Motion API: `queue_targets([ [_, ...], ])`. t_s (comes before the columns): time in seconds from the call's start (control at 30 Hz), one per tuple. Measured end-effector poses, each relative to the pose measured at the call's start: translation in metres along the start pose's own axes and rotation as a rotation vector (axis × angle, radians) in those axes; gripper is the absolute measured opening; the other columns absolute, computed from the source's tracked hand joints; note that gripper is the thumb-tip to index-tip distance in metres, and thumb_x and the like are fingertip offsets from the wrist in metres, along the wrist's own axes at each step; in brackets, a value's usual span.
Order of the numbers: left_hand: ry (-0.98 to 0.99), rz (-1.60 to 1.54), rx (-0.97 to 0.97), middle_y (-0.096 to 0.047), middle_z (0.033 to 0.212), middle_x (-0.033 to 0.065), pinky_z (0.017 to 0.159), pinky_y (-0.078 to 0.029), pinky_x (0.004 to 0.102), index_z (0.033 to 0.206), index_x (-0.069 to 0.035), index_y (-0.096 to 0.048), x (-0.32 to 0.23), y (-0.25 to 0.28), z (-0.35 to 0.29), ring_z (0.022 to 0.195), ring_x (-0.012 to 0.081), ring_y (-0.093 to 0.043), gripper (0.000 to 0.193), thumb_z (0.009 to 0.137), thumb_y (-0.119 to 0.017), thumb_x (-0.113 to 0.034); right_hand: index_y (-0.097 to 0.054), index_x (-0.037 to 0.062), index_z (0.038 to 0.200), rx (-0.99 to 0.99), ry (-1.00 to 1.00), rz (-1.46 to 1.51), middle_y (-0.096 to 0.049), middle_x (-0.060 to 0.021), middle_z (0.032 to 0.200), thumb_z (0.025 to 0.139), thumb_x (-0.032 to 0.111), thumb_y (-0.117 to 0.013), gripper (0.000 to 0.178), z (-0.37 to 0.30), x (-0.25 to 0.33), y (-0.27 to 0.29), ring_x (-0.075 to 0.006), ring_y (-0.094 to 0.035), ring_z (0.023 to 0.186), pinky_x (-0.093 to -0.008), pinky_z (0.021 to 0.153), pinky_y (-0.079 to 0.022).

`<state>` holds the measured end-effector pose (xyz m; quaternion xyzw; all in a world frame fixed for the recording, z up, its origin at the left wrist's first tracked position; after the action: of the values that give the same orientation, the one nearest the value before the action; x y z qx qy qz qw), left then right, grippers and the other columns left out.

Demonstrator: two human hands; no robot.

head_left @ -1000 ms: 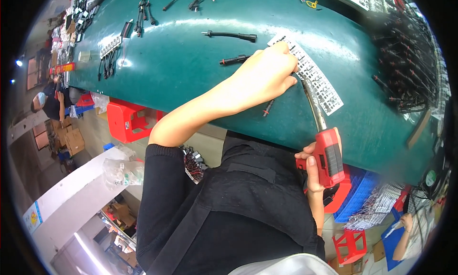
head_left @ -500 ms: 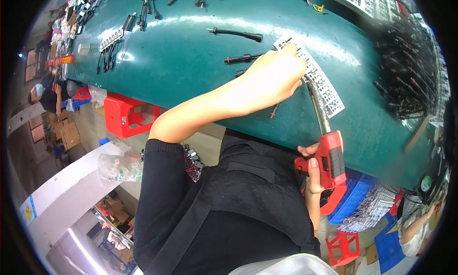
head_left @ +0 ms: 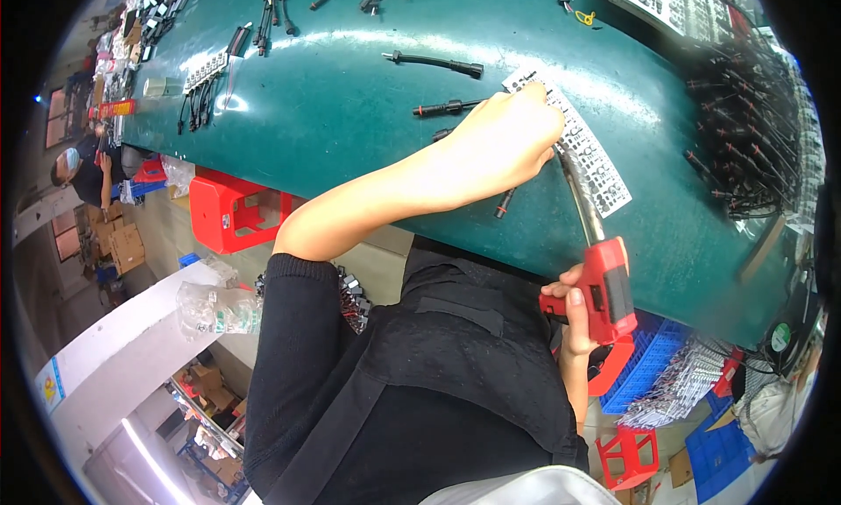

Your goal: The person solders wires onto small electrical components using a soldering gun and soldering wire.

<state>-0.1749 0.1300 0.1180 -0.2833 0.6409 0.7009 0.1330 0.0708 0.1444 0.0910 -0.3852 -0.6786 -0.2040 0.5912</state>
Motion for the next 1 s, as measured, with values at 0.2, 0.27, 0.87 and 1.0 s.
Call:
queue_targets([
  [0.2, 0.025, 0.003, 0.018, -0.056, 0.087, 0.0186, 0.070, -0.050, 0.0399, 0.086, 0.003, -0.060, -0.001, 0.000, 0.001, 0.079, 0.0345, -0.060, 0.018, 0.076, -0.068, -0.011, -0.029, -0.0079, 0.125, -0.087, 0.091, 0.198, -0.053, -0.0134, 0.086, 0.078, 0.014, -0.057, 0.059, 0.002, 0.005, 0.006, -0.0205, -0.057, 0.072, -0.0331, 0.064, -0.056],
  [0.27, 0.007, 0.000, 0.004, -0.056, 0.087, 0.0182, 0.070, -0.050, 0.0398, 0.086, 0.003, -0.060, -0.001, 0.000, 0.000, 0.079, 0.0341, -0.061, 0.018, 0.076, -0.067, -0.011, -0.014, -0.0085, 0.139, -0.094, 0.122, 0.263, -0.053, -0.0133, 0.086, 0.079, 0.017, -0.060, 0.080, 0.004, 0.012, 0.009, -0.0204, -0.057, 0.072, -0.0311, 0.064, -0.056],
  [0.87, 0.070, 0.132, 0.061, -0.053, 0.088, 0.0129, 0.067, -0.050, 0.0371, 0.089, -0.001, -0.060, -0.012, -0.002, -0.002, 0.076, 0.0307, -0.061, 0.019, 0.077, -0.069, -0.013, -0.029, -0.0095, 0.128, -0.048, 0.332, 0.656, -0.045, -0.0126, 0.087, 0.080, 0.014, -0.055, 0.059, 0.044, 0.012, 0.050, -0.0155, -0.043, 0.075, -0.0174, 0.044, -0.046],
  [1.0, 0.101, 0.180, 0.062, -0.053, 0.091, 0.0113, 0.068, -0.050, 0.0349, 0.096, -0.004, -0.059, -0.020, -0.002, -0.005, 0.079, 0.0276, -0.060, 0.024, 0.077, -0.069, -0.012, -0.030, -0.0094, 0.128, -0.050, 0.296, 0.631, -0.047, -0.0122, 0.087, 0.079, 0.016, -0.056, 0.060, 0.046, 0.011, 0.054, -0.0161, -0.045, 0.076, -0.0204, 0.048, -0.049],
])
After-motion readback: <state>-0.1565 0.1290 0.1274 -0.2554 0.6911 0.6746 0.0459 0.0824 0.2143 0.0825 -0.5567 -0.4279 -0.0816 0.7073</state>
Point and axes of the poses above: each hand's wrist, its own z-axis towards the middle knuckle, its own y-axis out of the back of the hand, x = y × z, the point moved 1 cm from there along z, towards the middle knuckle
